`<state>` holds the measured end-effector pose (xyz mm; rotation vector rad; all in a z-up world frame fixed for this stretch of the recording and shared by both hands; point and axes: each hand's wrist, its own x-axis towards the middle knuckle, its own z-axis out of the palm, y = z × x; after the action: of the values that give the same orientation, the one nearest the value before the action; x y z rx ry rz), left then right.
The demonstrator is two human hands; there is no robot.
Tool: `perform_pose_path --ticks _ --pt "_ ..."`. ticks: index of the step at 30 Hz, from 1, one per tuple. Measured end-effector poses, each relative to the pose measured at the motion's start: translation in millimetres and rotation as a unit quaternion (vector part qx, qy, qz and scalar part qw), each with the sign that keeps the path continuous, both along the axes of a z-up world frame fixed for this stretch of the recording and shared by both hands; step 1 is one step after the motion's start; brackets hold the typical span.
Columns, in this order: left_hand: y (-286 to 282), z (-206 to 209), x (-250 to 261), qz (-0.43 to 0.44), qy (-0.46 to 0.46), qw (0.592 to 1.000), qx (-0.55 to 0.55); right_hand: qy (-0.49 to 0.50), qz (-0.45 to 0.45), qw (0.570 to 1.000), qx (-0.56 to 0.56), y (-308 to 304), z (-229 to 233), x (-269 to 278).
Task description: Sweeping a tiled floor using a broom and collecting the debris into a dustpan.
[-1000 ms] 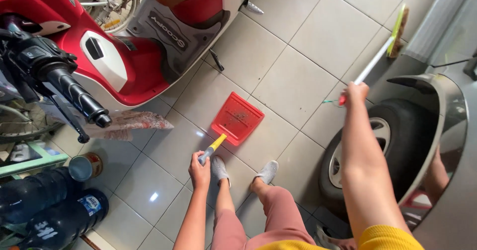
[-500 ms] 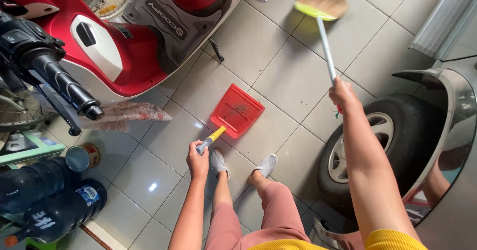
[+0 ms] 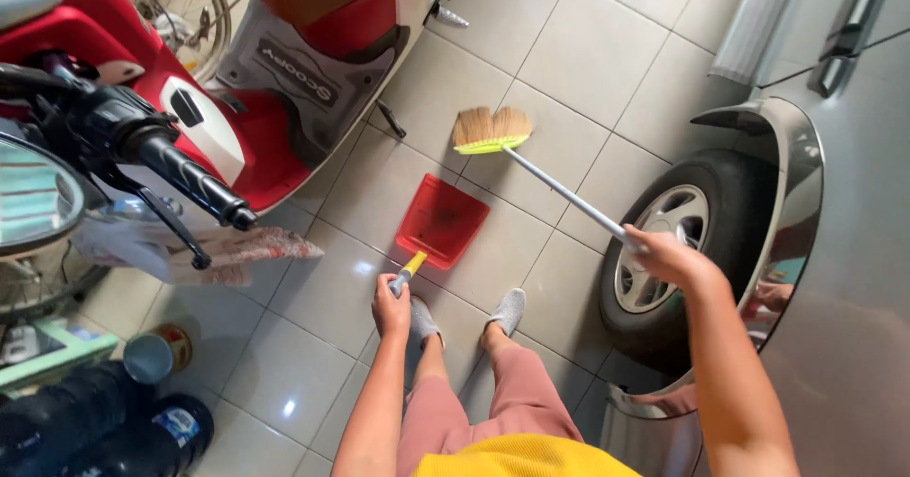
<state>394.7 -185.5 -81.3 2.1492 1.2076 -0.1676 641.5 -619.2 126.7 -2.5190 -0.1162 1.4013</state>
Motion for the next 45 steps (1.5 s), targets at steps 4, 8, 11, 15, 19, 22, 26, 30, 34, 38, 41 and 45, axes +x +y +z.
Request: perform_pose_path --ticks 4,8,11,15,19,22,26,30,34,38,41,45 --pt "25.7 14.1 -2.6 -0.033 0.056 0.998 -0.021 0.047 -0.198 0.978 -0.035 -24.1 52.3 -26.4" --pt "53.6 13.3 -11.1 -0.071 0.109 0.991 -0.02 -0.007 -0.299 0.953 -0.045 -28.6 59.8 -19.0" --pt "61.9 2.3 -13.3 -0.08 0.125 0.989 -0.013 -0.123 -0.296 0.947 -0.014 -83.7 -66.0 43.5" --pt "38.1 9.0 1.7 -0.034 0.096 0.995 -0.002 -0.22 -0.33 0.915 0.076 -66.8 -114.3 149.7" --pt "9.3 12.2 30.9 -0.018 0.14 0.99 0.014 -0.197 -0.47 0.843 0.169 -55.0 -171.4 252.2" --pt "-0.9 9.6 54.1 -0.011 0.135 0.99 0.038 -0.137 -0.518 0.832 0.143 -38.0 -199.5 320.3" --pt "-10.8 5.8 70.6 0.011 0.161 0.986 0.039 -0.117 -0.459 0.872 0.126 5.3 -234.9 364.8" --pt "-15.2 4.7 79.9 0.029 0.179 0.983 0.037 -0.136 -0.327 0.931 0.087 48.5 -287.9 397.2" --pt "-20.7 9.9 84.2 0.034 0.185 0.981 0.039 -0.096 -0.26 0.957 0.091 88.0 -281.1 395.0" --pt "-22.3 2.3 86.0 0.003 0.182 0.981 0.069 -0.126 0.013 0.992 0.008 116.7 -245.5 355.5" --pt "-21.5 0.7 91.5 -0.007 0.17 0.982 0.077 -0.096 0.11 0.989 -0.007 113.0 -265.0 322.1" --pt "-18.4 -4.7 88.1 -0.025 0.15 0.984 0.093 -0.062 0.139 0.988 0.029 107.1 -264.7 271.0"
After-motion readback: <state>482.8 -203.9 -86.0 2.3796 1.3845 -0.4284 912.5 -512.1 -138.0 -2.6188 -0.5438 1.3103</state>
